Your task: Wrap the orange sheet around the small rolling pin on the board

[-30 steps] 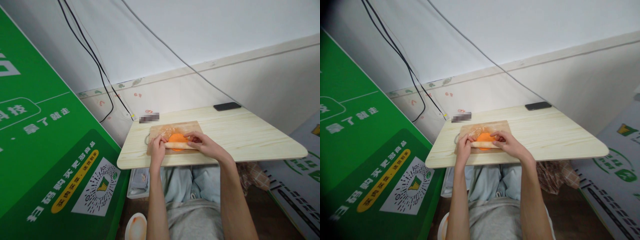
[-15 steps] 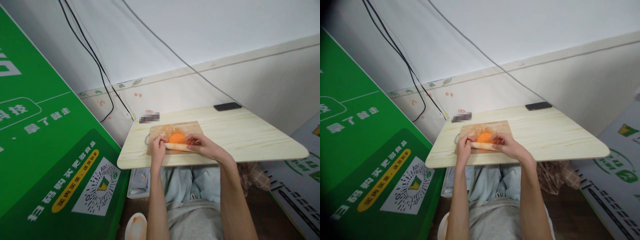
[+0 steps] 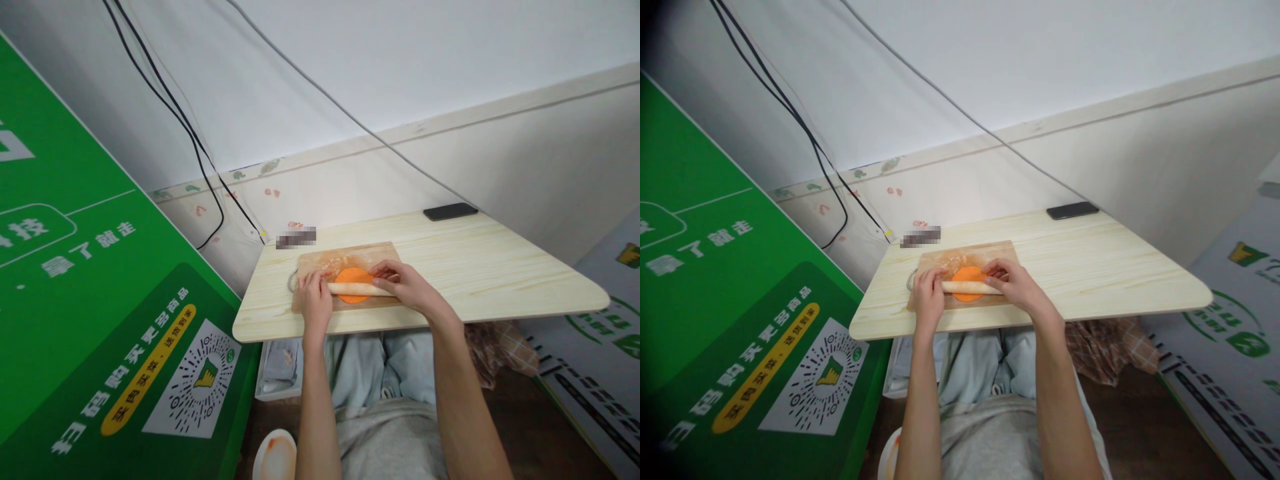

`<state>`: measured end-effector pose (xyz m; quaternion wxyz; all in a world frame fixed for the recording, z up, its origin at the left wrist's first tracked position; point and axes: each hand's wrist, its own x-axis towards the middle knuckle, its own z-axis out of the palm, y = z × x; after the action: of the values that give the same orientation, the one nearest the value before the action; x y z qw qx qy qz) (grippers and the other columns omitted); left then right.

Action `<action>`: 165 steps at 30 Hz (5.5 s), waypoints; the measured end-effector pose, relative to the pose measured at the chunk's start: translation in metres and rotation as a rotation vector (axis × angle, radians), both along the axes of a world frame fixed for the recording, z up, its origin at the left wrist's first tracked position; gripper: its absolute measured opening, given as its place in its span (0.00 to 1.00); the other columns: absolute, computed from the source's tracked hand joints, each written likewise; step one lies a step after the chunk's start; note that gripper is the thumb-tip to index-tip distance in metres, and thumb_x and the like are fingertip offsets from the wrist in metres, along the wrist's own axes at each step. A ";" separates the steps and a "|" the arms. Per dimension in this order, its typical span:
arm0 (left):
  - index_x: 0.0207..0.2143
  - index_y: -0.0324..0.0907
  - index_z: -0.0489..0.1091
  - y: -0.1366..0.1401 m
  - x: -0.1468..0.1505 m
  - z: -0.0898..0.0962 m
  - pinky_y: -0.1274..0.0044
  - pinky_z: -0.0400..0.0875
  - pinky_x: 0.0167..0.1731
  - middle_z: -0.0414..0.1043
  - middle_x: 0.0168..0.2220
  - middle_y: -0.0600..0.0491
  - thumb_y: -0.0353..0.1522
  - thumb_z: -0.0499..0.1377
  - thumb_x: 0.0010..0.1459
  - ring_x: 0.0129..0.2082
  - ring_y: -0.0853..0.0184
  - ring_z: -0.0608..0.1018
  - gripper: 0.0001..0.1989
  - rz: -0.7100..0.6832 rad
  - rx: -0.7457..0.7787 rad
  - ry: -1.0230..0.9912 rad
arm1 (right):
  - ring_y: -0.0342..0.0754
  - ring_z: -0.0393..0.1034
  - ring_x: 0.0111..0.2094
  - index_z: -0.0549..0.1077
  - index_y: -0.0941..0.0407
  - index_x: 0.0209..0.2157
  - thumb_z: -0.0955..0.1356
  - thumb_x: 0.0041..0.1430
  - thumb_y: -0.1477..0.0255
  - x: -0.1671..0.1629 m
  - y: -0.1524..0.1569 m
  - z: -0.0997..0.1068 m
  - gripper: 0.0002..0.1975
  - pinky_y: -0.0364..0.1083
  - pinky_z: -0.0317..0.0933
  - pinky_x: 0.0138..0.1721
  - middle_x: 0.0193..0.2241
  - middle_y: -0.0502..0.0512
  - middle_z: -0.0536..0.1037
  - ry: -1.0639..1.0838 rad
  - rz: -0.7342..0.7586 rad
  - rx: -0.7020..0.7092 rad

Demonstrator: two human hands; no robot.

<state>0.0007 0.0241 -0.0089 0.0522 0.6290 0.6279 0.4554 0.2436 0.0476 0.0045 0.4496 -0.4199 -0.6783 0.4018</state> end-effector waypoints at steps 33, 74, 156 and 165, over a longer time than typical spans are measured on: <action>0.40 0.45 0.82 0.003 0.004 -0.007 0.61 0.70 0.57 0.83 0.45 0.44 0.36 0.55 0.75 0.50 0.52 0.78 0.15 0.085 0.015 0.061 | 0.56 0.82 0.37 0.84 0.51 0.38 0.70 0.69 0.62 -0.013 0.011 -0.013 0.11 0.52 0.72 0.42 0.36 0.57 0.88 -0.225 -0.343 0.161; 0.61 0.53 0.77 -0.015 0.004 0.007 0.55 0.61 0.69 0.78 0.64 0.45 0.53 0.78 0.51 0.65 0.45 0.74 0.38 -0.145 -0.137 0.283 | 0.59 0.82 0.47 0.86 0.51 0.45 0.78 0.59 0.64 -0.009 0.009 -0.013 0.13 0.57 0.73 0.55 0.45 0.57 0.89 -0.154 -0.217 0.160; 0.38 0.47 0.81 0.003 0.006 -0.006 0.57 0.69 0.63 0.80 0.46 0.45 0.34 0.59 0.72 0.56 0.49 0.74 0.10 0.120 0.003 0.041 | 0.53 0.78 0.40 0.88 0.52 0.33 0.78 0.56 0.66 -0.009 -0.004 0.005 0.05 0.52 0.71 0.47 0.36 0.56 0.83 -0.093 0.023 0.069; 0.35 0.47 0.78 0.002 0.003 -0.004 0.59 0.68 0.64 0.81 0.46 0.47 0.28 0.58 0.67 0.54 0.53 0.77 0.10 0.063 0.033 -0.043 | 0.51 0.75 0.37 0.90 0.50 0.32 0.78 0.58 0.63 -0.009 -0.011 0.016 0.06 0.53 0.71 0.48 0.34 0.55 0.79 -0.101 0.078 0.079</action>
<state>0.0040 0.0262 -0.0132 0.0408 0.5998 0.6387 0.4803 0.2350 0.0362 0.0208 0.4150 -0.3947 -0.7313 0.3704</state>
